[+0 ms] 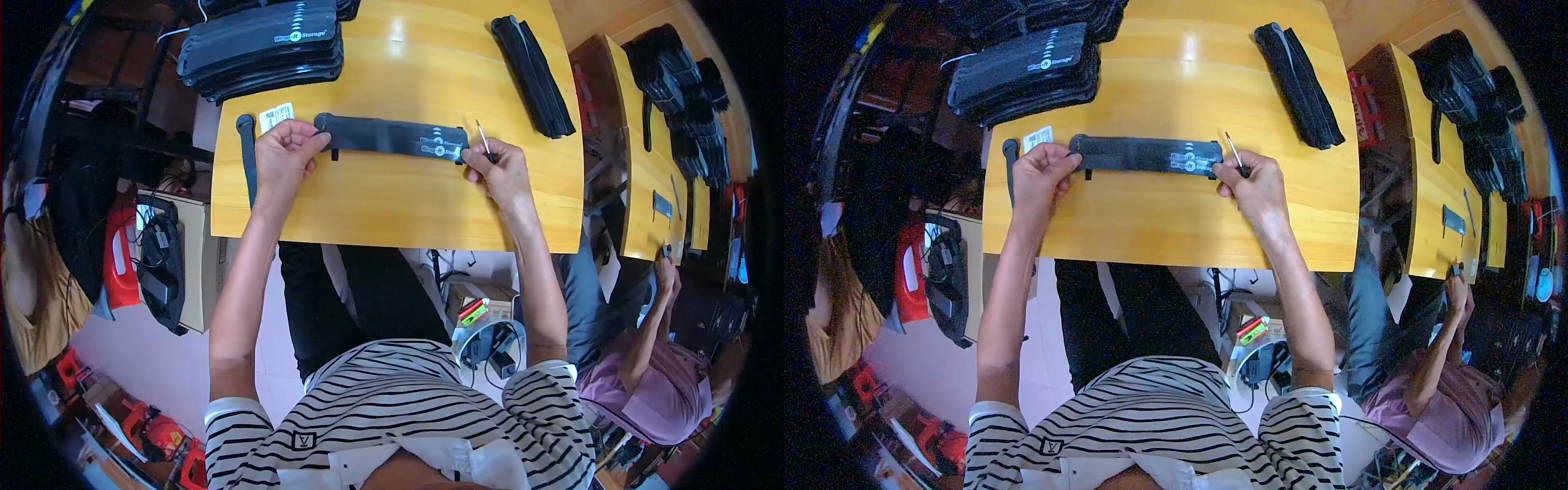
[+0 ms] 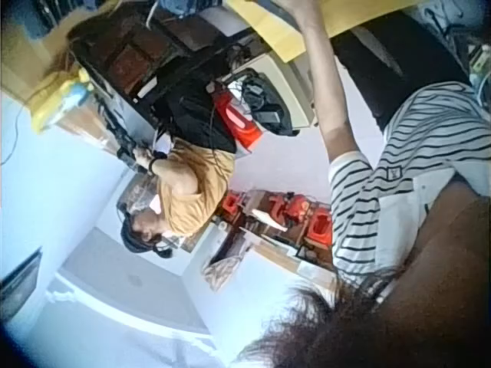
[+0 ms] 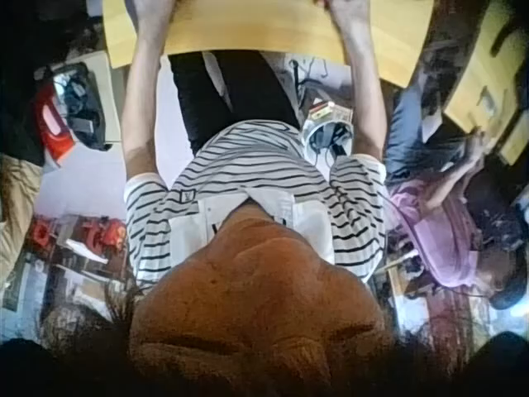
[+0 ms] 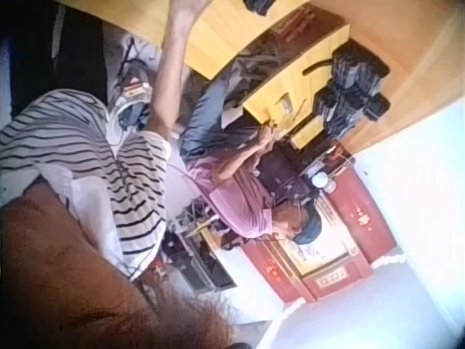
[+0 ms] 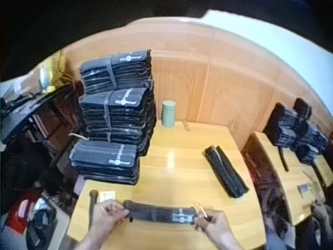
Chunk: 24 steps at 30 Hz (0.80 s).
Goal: Assembling metal hardware pins onto black synthetic straps at a workshop bench.
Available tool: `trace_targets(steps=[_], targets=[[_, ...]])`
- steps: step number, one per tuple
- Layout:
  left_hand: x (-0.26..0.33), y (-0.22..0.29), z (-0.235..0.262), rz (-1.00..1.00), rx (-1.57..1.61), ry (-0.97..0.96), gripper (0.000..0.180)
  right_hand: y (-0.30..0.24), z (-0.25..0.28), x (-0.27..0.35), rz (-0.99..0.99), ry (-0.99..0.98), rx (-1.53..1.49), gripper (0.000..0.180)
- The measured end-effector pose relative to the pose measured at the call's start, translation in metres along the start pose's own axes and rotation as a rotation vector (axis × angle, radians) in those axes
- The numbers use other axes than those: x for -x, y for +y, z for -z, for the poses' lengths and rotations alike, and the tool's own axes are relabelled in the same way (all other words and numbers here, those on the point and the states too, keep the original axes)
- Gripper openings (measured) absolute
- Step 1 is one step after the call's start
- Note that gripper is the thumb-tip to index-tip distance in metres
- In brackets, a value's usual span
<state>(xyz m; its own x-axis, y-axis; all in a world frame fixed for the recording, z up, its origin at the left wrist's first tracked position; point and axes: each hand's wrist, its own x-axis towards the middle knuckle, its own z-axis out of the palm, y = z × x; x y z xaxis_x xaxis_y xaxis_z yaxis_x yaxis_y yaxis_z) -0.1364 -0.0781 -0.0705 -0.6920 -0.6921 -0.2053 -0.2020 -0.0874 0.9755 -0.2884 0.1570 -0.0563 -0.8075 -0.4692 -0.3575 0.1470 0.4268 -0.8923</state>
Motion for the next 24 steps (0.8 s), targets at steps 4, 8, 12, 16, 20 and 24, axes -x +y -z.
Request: trace_targets(steps=[4, 8, 12, 16, 20, 24], targets=[[-0.0027, 0.0024, 0.0001, 0.021, 0.031, -0.008, 0.012, 0.0037, 0.0004, -0.0018, -0.009, 0.025, 0.015, 0.013], [-0.0051, 0.0000, -0.0002, 0.029, 0.058, -0.013, 0.012, 0.0031, 0.0001, -0.0022, -0.024, 0.039, -0.007, 0.015], [-0.0059, 0.0007, -0.0020, 0.035, 0.027, 0.009, 0.012, 0.0035, 0.0010, -0.0040, -0.031, 0.029, 0.011, 0.015], [-0.0063, -0.0005, -0.0019, 0.046, 0.026, 0.025, 0.013, 0.0037, -0.0001, -0.0043, -0.027, 0.030, 0.010, 0.015], [-0.0066, -0.0023, -0.0019, 0.027, 0.022, 0.026, 0.013, 0.0030, -0.0012, -0.0061, -0.028, 0.032, 0.007, 0.016], [-0.0046, 0.0012, -0.0045, 0.048, 0.003, 0.069, 0.013, 0.0046, -0.0008, -0.0065, -0.005, 0.025, 0.026, 0.016]])
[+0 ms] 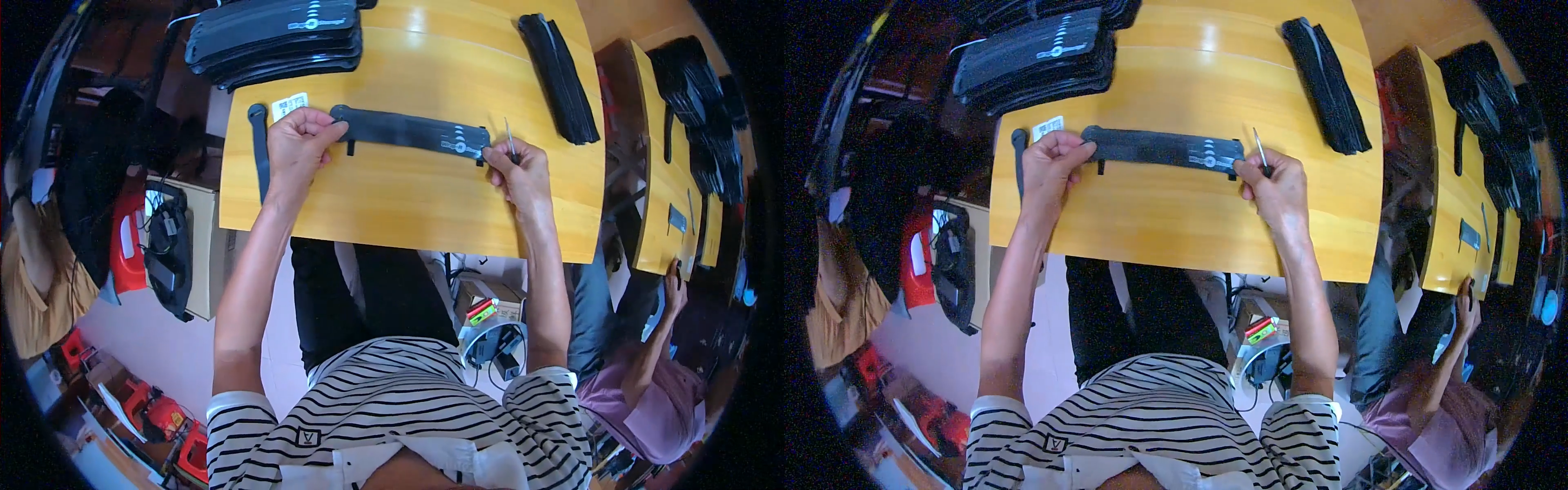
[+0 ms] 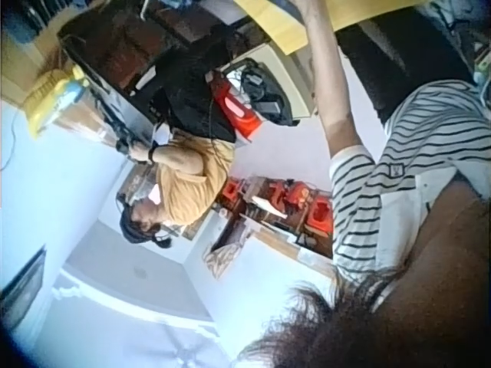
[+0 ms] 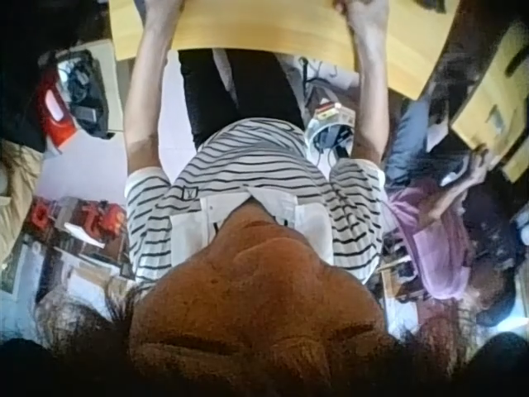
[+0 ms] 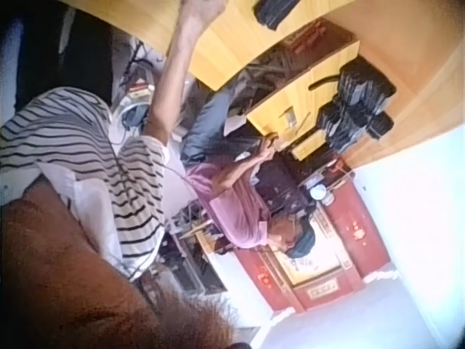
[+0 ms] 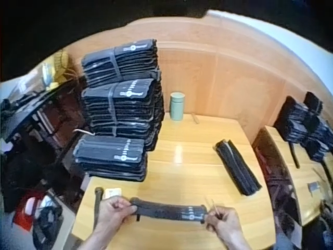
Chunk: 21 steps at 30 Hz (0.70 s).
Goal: Assembling metal hardware pins onto black synthetic straps at a workshop bench.
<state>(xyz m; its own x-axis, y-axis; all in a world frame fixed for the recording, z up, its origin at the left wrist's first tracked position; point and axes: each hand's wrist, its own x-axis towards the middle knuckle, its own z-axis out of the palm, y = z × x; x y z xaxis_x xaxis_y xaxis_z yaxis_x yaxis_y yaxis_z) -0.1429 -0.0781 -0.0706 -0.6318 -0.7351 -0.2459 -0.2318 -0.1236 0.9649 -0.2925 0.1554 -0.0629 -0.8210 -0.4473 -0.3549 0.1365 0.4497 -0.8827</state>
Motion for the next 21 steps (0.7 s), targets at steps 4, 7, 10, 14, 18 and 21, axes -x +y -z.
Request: trace_targets(steps=[4, 7, 10, 14, 18, 21], targets=[[-0.0013, -0.0028, 0.0001, -0.011, -0.002, -0.017, 0.014, -0.0023, 0.0000, 0.0027, -0.013, 0.002, -0.019, 0.016], [-0.0001, -0.0002, -0.0011, -0.005, -0.003, -0.030, 0.014, -0.0031, 0.0002, 0.0030, -0.041, 0.016, -0.020, 0.017], [-0.0011, -0.0009, -0.0021, 0.008, -0.033, -0.015, 0.014, -0.0023, 0.0011, 0.0020, -0.022, 0.006, -0.006, 0.017], [-0.0038, -0.0046, 0.0009, -0.005, -0.019, -0.013, 0.013, -0.0037, -0.0015, 0.0015, -0.038, 0.017, -0.007, 0.016], [-0.0039, -0.0050, 0.0006, -0.037, -0.046, 0.009, 0.013, -0.0043, -0.0019, 0.0006, -0.015, 0.017, -0.006, 0.016], [-0.0035, -0.0047, -0.0021, -0.015, -0.041, 0.008, 0.013, -0.0020, 0.0003, 0.0001, -0.007, 0.022, 0.017, 0.017]])
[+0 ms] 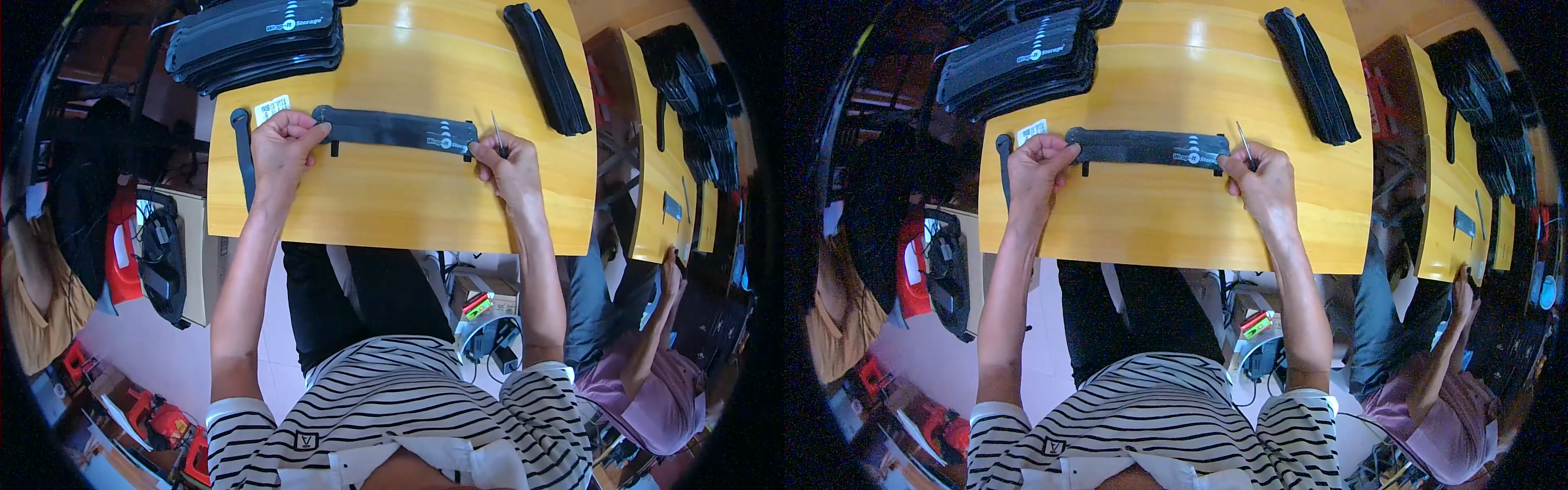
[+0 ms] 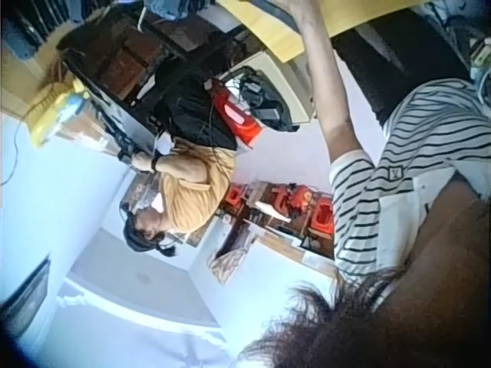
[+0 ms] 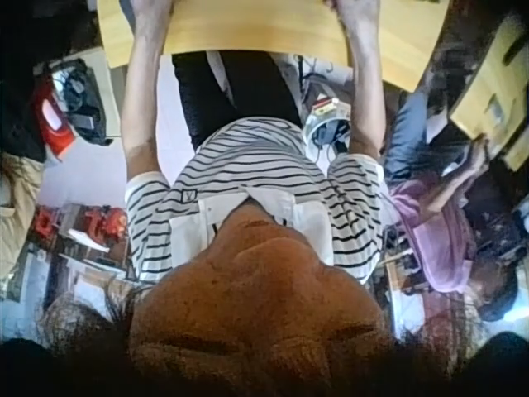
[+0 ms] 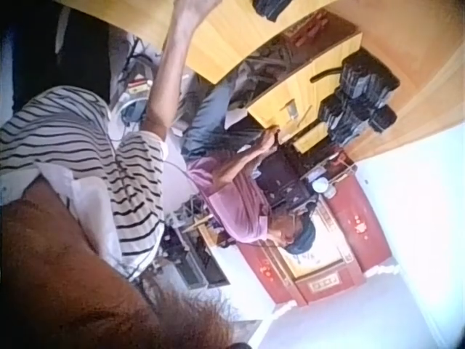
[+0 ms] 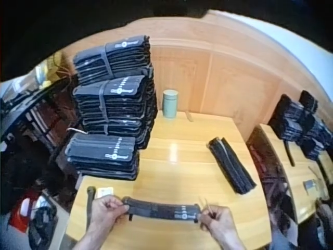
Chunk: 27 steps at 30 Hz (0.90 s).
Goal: Assembling metal hardware pins onto black synthetic straps at a workshop bench.
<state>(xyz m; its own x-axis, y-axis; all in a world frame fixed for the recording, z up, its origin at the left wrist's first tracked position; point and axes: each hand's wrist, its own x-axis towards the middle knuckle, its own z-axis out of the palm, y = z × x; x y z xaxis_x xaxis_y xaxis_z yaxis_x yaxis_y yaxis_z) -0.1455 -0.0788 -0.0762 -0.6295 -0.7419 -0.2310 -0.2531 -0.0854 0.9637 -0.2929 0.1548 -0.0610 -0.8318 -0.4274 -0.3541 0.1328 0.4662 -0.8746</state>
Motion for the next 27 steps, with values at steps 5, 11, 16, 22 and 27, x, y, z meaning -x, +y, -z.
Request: trace_targets(steps=[5, 11, 16, 22, 27], targets=[[0.0017, 0.0019, -0.0002, 0.001, -0.009, -0.002, 0.014, -0.0034, -0.0003, 0.0013, -0.021, 0.001, 0.019, 0.018], [0.0008, 0.0000, 0.0011, -0.021, -0.030, 0.014, 0.014, -0.0017, -0.0027, -0.0002, 0.002, 0.005, 0.058, 0.019], [0.0007, 0.0010, 0.0005, -0.002, -0.053, 0.007, 0.013, -0.0004, -0.0034, -0.0005, 0.017, 0.025, 0.085, 0.019], [-0.0015, -0.0018, 0.0006, -0.012, -0.059, 0.023, 0.013, 0.0009, -0.0042, -0.0029, 0.022, 0.030, 0.129, 0.020], [-0.0016, -0.0038, -0.0028, -0.044, -0.084, 0.050, 0.014, -0.0017, -0.0036, -0.0024, 0.029, 0.036, 0.155, 0.020]])
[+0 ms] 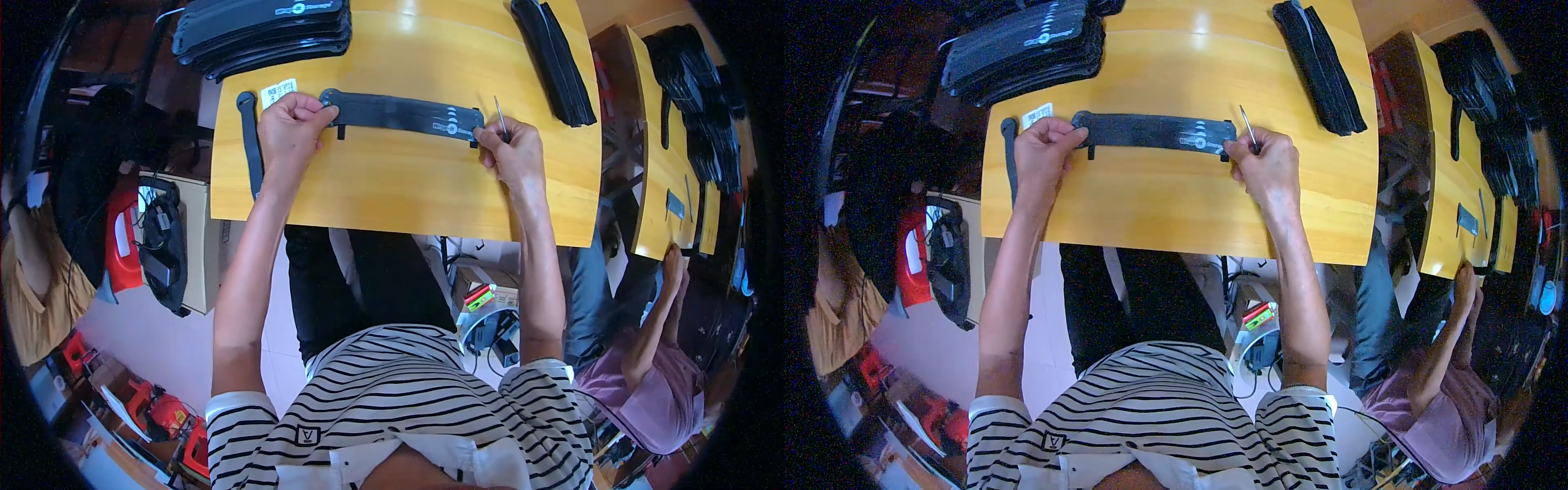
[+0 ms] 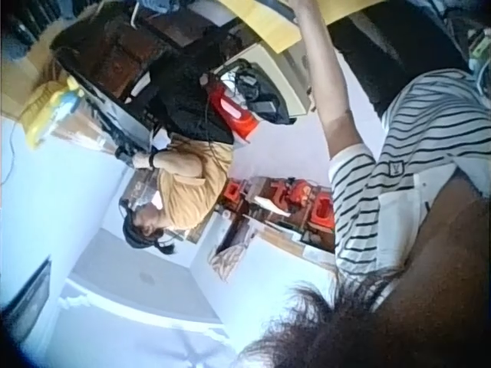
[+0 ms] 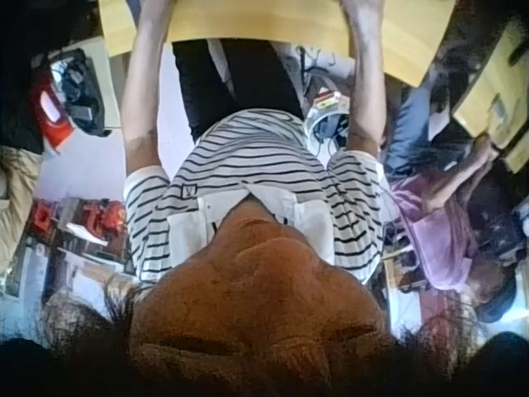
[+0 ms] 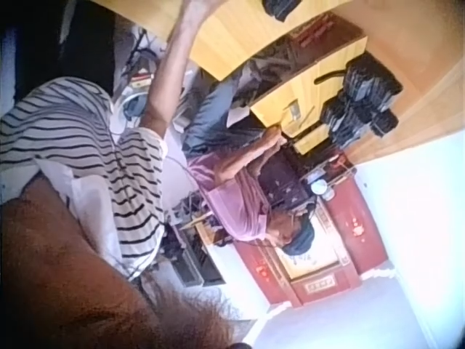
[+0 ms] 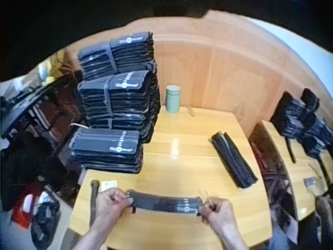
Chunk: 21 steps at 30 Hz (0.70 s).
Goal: Assembling metal hardware pins onto black synthetic straps at a workshop bench.
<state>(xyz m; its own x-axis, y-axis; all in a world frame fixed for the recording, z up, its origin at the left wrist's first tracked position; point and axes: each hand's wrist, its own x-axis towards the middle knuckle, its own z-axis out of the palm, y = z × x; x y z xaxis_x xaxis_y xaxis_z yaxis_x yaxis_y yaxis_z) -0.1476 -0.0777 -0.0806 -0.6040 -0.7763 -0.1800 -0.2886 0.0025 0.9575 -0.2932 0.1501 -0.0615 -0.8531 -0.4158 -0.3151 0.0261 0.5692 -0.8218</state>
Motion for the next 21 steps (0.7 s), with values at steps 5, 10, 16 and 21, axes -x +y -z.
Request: trace_targets(steps=[5, 10, 16, 21], targets=[[-0.001, 0.003, 0.001, -0.003, -0.063, 0.024, 0.019, -0.002, 0.000, 0.001, -0.028, 0.000, -0.046, 0.019], [-0.003, 0.002, 0.001, 0.003, -0.073, 0.039, 0.022, 0.003, -0.003, 0.000, 0.021, 0.002, -0.166, 0.016], [-0.001, 0.002, -0.001, 0.011, -0.019, 0.074, 0.018, 0.007, -0.001, -0.004, 0.041, -0.025, -0.231, 0.014], [-0.002, 0.002, 0.000, 0.025, 0.010, 0.107, 0.009, 0.010, -0.001, -0.007, 0.052, -0.023, -0.250, 0.013]])
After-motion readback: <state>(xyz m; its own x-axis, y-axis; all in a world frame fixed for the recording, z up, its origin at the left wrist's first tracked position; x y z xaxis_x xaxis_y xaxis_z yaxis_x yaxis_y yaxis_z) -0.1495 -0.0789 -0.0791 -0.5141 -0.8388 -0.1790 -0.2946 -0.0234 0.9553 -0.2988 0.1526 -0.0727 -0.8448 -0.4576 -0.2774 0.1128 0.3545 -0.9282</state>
